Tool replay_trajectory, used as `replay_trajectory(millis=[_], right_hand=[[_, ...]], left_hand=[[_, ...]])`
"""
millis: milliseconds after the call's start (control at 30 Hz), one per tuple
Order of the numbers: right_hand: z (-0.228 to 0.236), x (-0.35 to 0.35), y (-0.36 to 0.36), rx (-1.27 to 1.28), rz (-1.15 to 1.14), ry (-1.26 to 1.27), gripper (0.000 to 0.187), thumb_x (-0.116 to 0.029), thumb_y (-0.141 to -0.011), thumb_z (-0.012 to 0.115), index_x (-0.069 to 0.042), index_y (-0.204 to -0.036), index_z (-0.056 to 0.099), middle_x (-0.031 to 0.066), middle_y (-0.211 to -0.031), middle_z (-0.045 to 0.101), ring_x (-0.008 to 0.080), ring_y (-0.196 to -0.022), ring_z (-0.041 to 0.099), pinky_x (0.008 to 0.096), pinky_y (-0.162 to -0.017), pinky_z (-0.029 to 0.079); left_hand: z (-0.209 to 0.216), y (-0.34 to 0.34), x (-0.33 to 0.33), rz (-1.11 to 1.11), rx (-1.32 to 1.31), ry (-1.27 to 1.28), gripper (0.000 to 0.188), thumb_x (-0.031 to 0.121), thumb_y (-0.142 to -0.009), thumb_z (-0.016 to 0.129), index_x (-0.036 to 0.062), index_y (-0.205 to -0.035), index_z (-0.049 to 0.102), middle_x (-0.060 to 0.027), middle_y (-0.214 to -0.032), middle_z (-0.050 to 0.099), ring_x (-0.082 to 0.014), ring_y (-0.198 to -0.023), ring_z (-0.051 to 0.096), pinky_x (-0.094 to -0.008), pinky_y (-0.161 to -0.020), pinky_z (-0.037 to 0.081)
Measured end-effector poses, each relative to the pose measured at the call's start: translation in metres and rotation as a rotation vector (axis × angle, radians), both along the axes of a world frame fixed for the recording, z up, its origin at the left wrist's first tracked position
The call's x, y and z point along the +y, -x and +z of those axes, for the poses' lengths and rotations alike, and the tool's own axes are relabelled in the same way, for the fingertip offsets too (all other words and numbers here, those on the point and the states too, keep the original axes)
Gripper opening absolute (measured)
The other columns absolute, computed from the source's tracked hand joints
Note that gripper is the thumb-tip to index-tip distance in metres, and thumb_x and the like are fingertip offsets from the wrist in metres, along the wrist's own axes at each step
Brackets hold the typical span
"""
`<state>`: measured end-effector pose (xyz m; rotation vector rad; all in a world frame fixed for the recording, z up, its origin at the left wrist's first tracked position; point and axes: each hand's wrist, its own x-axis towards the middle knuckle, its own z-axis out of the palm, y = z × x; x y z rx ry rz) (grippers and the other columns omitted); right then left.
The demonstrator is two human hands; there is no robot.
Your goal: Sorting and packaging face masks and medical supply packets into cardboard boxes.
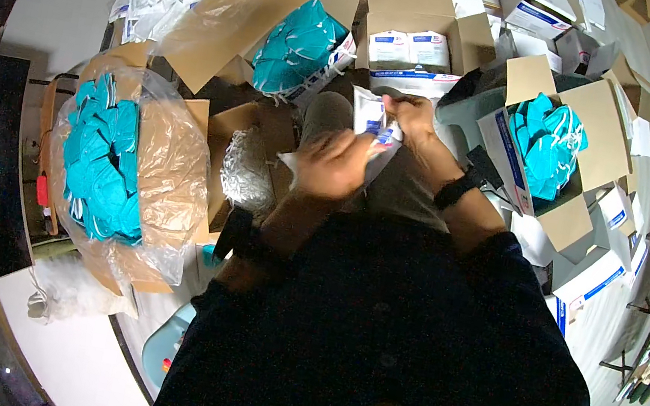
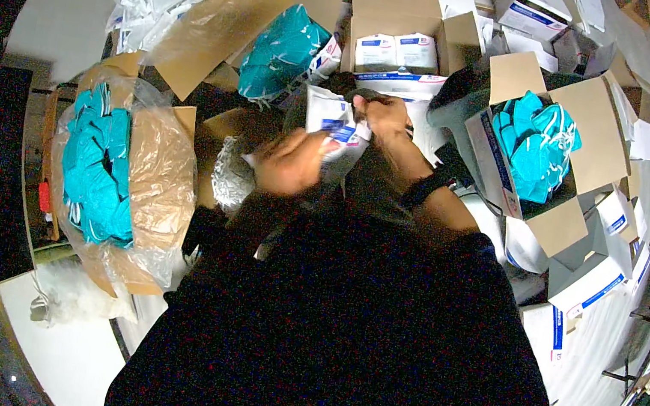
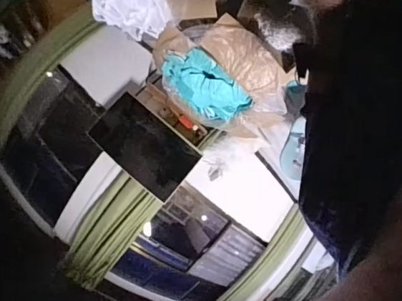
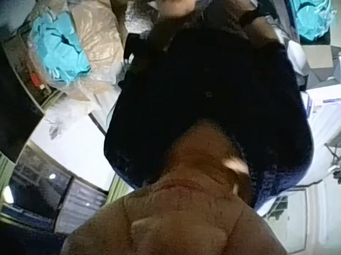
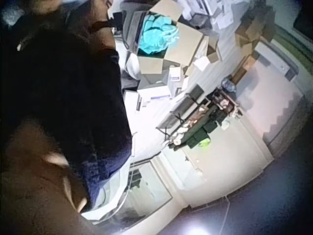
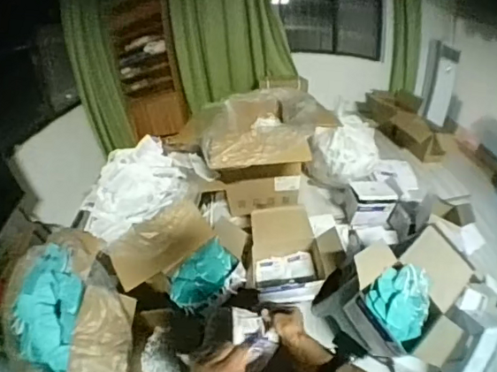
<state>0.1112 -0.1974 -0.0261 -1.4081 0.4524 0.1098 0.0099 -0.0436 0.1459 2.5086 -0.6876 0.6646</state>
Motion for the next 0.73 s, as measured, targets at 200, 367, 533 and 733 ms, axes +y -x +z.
replay_trajectory(millis=[200, 367, 533, 733], right_hand=[[0.053, -0.017, 0.029, -0.048, 0.066, -0.299, 0.010, -0.012, -0.085, 0.067, -0.003, -0.084, 0.063, 0.0052, -0.078, 0.063, 0.0123, -0.065, 0.057, 0.0270, -0.059, 0.046], [0.112, 0.002, 0.038, -0.258, 0.417, -0.082, 0.009, -0.015, -0.087, 0.066, -0.007, -0.090, 0.064, -0.0018, -0.074, 0.059, 0.0045, -0.055, 0.043, 0.0188, -0.049, 0.031], [0.110, 0.019, 0.044, -0.220, 0.652, -0.257, 0.009, -0.006, -0.081, 0.071, -0.003, -0.088, 0.066, 0.0003, -0.083, 0.066, 0.0066, -0.073, 0.059, 0.0206, -0.066, 0.047], [0.098, 0.006, 0.039, -0.328, 0.615, -0.085, 0.007, -0.008, -0.083, 0.069, -0.005, -0.090, 0.069, 0.0012, -0.085, 0.067, 0.0074, -0.078, 0.059, 0.0226, -0.073, 0.048]], left_hand=[[-0.006, -0.006, 0.038, 0.132, 0.215, 0.057, 0.017, 0.025, -0.082, 0.065, 0.0095, -0.077, 0.060, -0.0097, -0.069, 0.055, -0.0305, -0.061, 0.057, -0.0394, -0.052, 0.043], [-0.033, -0.003, 0.041, 0.126, 0.293, 0.017, 0.023, 0.031, -0.085, 0.063, 0.0097, -0.077, 0.060, -0.0116, -0.072, 0.055, -0.0329, -0.064, 0.056, -0.0415, -0.055, 0.043], [-0.047, -0.004, 0.033, 0.090, 0.335, 0.016, 0.021, 0.031, -0.085, 0.063, 0.0102, -0.083, 0.059, -0.0106, -0.076, 0.058, -0.0334, -0.067, 0.059, -0.0413, -0.057, 0.045], [-0.029, 0.007, 0.030, 0.206, 0.611, 0.281, 0.027, 0.031, -0.083, 0.066, 0.0100, -0.096, 0.055, -0.0154, -0.086, 0.061, -0.0351, -0.076, 0.062, -0.0410, -0.062, 0.048]])
